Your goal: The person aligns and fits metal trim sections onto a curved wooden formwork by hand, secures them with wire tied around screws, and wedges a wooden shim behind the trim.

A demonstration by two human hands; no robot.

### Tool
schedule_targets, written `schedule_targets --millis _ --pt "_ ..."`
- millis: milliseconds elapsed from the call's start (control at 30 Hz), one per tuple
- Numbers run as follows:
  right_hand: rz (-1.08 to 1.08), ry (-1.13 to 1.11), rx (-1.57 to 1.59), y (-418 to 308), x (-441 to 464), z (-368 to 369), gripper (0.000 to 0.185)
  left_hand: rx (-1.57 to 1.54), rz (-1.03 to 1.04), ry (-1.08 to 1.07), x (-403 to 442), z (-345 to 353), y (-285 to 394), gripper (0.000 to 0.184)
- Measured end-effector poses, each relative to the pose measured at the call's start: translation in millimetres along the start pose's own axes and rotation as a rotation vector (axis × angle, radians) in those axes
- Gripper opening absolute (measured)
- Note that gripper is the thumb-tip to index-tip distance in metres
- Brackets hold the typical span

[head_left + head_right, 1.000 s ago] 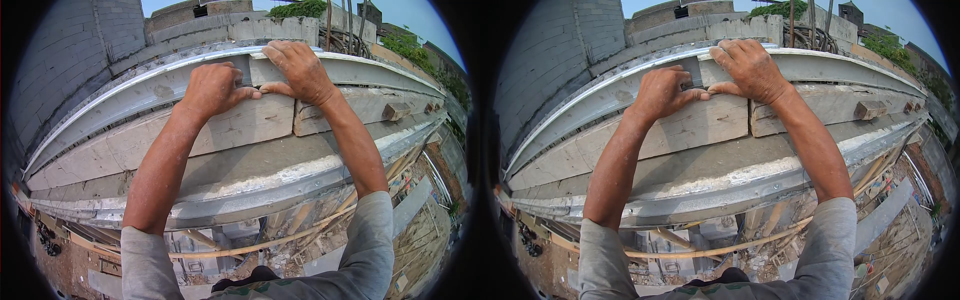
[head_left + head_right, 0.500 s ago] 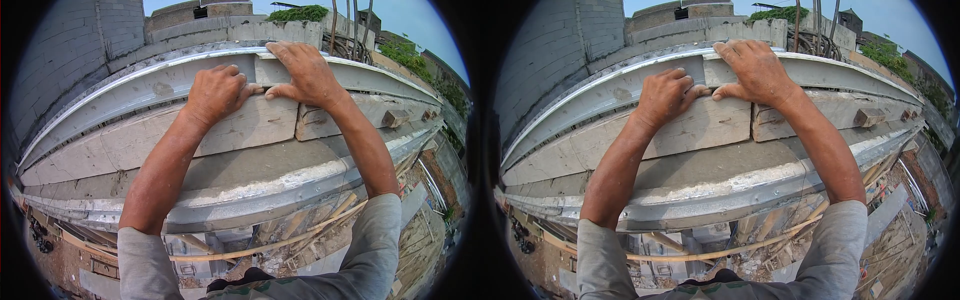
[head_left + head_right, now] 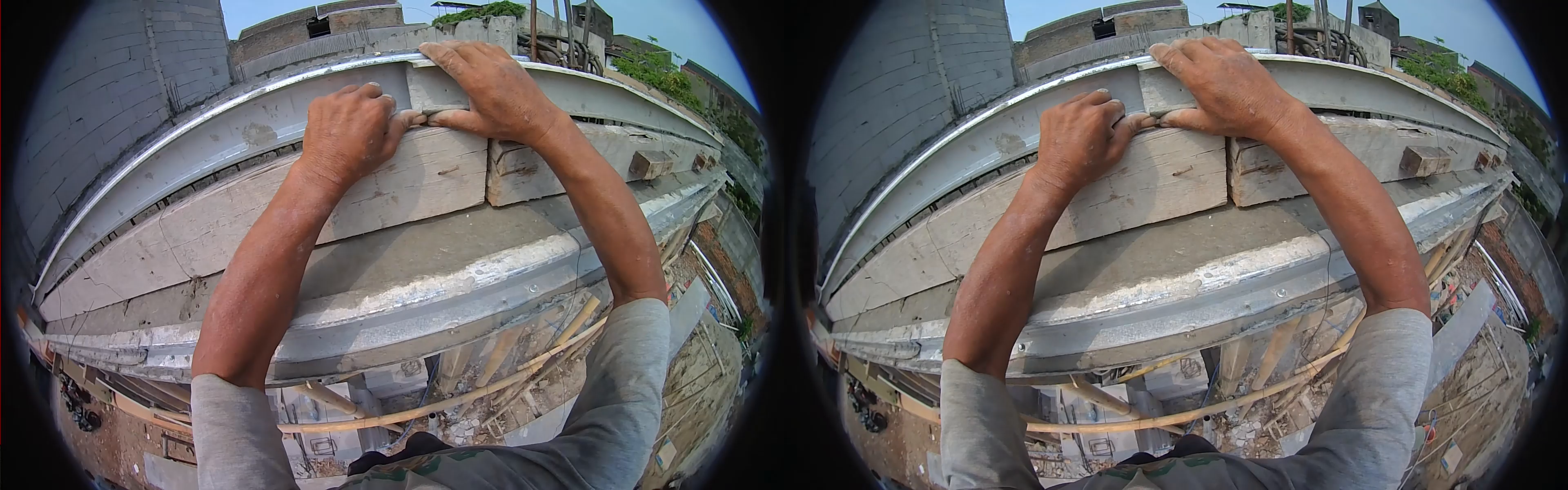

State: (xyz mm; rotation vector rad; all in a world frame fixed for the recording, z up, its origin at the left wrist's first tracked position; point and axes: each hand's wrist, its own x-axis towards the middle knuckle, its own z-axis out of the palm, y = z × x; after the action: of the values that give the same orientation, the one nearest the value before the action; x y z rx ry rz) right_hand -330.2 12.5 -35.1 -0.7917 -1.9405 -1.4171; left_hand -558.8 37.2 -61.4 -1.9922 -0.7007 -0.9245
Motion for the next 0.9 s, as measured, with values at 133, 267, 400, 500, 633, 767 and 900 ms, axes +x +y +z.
schedule_targets --millis 133,267,400,500,633,767,900 --pt "0.019 0.094 -0.031 -3 -5 4 0.083 -0.017 -0.058 -0.009 -3 -4 5 0.036" --pt "0.087 0.138 0.013 -6 -7 10 0.082 -0.097 -0.165 -0.091 -5 -15 14 0.033" --pt "0.105 0.171 0.004 -7 -7 12 0.078 -0.069 -0.149 -0.057 -6 -10 15 0.028" --pt "0.153 0.179 0.000 -9 -7 15 0.075 -0.067 -0.170 -0.076 -6 -9 17 0.026" --pt "0.250 0.111 -0.092 -20 -9 12 0.075 -0.076 -0.166 -0.082 -4 -10 17 0.027" --pt "0.351 0.119 -0.073 -25 -12 10 0.074 -0.149 -0.235 -0.151 -3 -17 25 0.028" --pt "0.337 0.039 -0.216 -35 -15 4 0.070 -0.130 -0.190 -0.083 -9 -13 22 0.028"
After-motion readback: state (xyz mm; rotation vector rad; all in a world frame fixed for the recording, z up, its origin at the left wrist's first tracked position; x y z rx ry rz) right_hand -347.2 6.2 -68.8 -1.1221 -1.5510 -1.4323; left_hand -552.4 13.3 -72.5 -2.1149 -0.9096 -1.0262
